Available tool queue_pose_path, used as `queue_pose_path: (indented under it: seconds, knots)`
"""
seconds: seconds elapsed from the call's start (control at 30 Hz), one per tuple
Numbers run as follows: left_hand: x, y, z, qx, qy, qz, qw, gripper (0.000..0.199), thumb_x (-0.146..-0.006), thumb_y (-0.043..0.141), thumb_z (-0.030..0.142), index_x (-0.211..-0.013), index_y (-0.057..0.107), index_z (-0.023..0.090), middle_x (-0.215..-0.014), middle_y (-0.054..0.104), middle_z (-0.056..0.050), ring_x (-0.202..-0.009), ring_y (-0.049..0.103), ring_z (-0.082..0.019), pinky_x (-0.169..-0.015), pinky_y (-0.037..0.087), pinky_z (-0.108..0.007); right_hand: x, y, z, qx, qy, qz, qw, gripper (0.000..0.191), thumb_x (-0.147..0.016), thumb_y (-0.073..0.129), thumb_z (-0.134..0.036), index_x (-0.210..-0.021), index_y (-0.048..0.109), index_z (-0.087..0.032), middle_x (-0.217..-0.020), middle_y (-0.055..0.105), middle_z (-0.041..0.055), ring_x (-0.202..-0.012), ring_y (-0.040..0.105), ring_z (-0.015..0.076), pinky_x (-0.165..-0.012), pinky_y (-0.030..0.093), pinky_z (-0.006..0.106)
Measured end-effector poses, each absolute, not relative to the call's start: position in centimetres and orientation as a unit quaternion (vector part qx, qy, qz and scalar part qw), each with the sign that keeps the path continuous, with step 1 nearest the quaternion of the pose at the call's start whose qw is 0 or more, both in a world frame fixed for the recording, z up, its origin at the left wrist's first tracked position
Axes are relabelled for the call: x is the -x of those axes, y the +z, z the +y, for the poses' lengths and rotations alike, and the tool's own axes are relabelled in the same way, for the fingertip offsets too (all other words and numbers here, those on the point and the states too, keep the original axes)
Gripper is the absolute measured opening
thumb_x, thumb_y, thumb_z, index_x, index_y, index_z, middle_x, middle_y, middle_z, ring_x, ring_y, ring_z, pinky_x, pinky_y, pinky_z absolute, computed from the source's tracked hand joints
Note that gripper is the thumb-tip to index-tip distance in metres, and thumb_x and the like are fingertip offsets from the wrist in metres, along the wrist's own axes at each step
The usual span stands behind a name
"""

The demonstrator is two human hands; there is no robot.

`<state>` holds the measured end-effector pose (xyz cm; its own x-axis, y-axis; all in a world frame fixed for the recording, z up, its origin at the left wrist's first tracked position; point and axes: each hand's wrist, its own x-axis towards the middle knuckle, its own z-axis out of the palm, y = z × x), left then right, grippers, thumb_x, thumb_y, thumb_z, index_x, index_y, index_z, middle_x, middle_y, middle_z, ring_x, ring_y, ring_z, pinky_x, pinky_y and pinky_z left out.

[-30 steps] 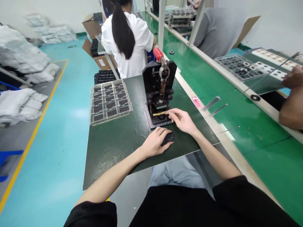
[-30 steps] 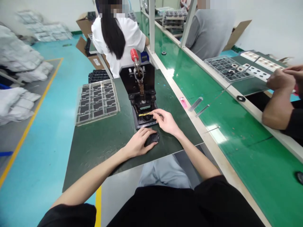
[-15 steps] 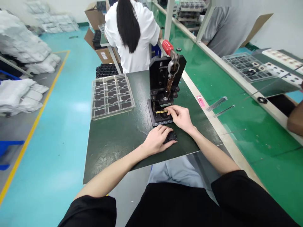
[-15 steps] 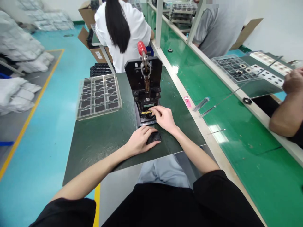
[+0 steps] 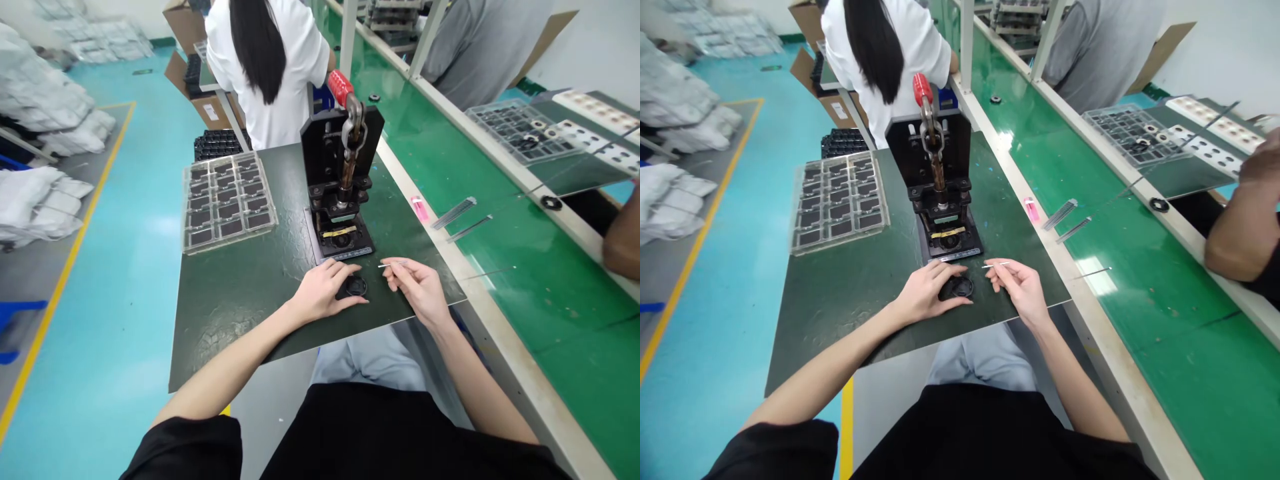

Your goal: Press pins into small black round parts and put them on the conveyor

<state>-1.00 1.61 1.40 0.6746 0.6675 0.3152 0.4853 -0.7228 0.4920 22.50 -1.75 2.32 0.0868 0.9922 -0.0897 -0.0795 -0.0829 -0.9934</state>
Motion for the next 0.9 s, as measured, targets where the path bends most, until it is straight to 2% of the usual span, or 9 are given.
queue_pose_path:
  seconds: [0.07,0.13,0.27,0.33,0.47,0.63,0.9]
  knots:
    - [0.7,1.2,1.3,-0.886,0.261,0.343,0.170,0.079,-0.083,0.069,0.074,-0.136,0.056,0.017,-0.117,0.072,-0.014,-0.110,0.068,-0.031,-0.095,0.059,-0.045,-22.3,2.3,-2.2,0.537,0.478,-0.455,0.525,0.039,-0.084,0.078,-0.057,-0.086,0.077,-0.018,-0.070,0.068,0.0029,-0.052,0.053,0.0106,-0.051,0.048,0.027]
    - [0.7,1.3,1.3,-0.887,0.256,0.335,0.188,0.083,-0.082,0.073,0.073,-0.140,0.052,0.018,-0.126,0.071,-0.014,-0.114,0.067,-0.030,-0.097,0.059,-0.045,-22.0,2.3,-2.3,0.544,0.448,-0.476,0.526,0.038,-0.086,0.077,-0.056,-0.079,0.074,-0.018,-0.067,0.065,0.0017,-0.049,0.051,0.0101,-0.050,0.046,0.026]
    - [0.8,1.6,1.3,-0.876,0.236,0.338,0.251,0.067,-0.090,0.075,0.054,-0.143,0.048,0.023,-0.120,0.075,-0.007,-0.112,0.068,-0.027,-0.095,0.060,-0.042,-21.3,1.7,-2.5,0.545,0.417,-0.499,0.529,0.038,-0.084,0.080,-0.053,-0.072,0.068,-0.019,-0.066,0.065,0.0014,-0.051,0.054,0.0107,-0.049,0.045,0.024]
    - [0.9,1.6,1.3,-0.863,0.242,0.351,0.271,0.062,-0.090,0.076,0.051,-0.140,0.050,0.023,-0.115,0.076,-0.006,-0.111,0.069,-0.026,-0.095,0.059,-0.041,-21.0,1.3,-2.5,0.548,0.399,-0.518,0.522,0.036,-0.085,0.079,-0.050,-0.074,0.067,-0.019,-0.071,0.067,0.0025,-0.056,0.058,0.0118,-0.052,0.047,0.024]
    - [0.7,1.4,1.2,-0.852,0.245,0.366,0.283,0.061,-0.088,0.078,0.050,-0.135,0.052,0.023,-0.112,0.077,-0.006,-0.114,0.068,-0.027,-0.096,0.059,-0.042,-20.6,0.9,-2.5,0.545,0.352,-0.595,0.474,0.028,-0.095,0.069,-0.041,-0.077,0.062,-0.020,-0.077,0.070,0.0029,-0.061,0.061,0.0126,-0.059,0.049,0.025]
    - [0.4,1.2,1.2,-0.849,0.243,0.371,0.289,0.061,-0.087,0.080,0.048,-0.134,0.051,0.022,-0.114,0.078,-0.006,-0.116,0.068,-0.028,-0.096,0.058,-0.042,-20.5,1.4,-2.5,0.536,0.290,-0.672,0.421,0.025,-0.099,0.062,-0.032,-0.077,0.058,-0.021,-0.069,0.063,-0.0007,-0.057,0.055,0.0108,-0.057,0.044,0.024]
    - [0.3,1.2,1.1,-0.842,0.247,0.378,0.294,0.060,-0.086,0.081,0.047,-0.131,0.050,0.023,-0.112,0.077,-0.006,-0.116,0.069,-0.029,-0.095,0.058,-0.043,-20.5,1.3,-2.6,0.514,0.212,-0.724,0.409,0.024,-0.101,0.059,-0.023,-0.078,0.053,-0.021,-0.069,0.057,-0.0021,-0.057,0.050,0.0108,-0.057,0.041,0.024]
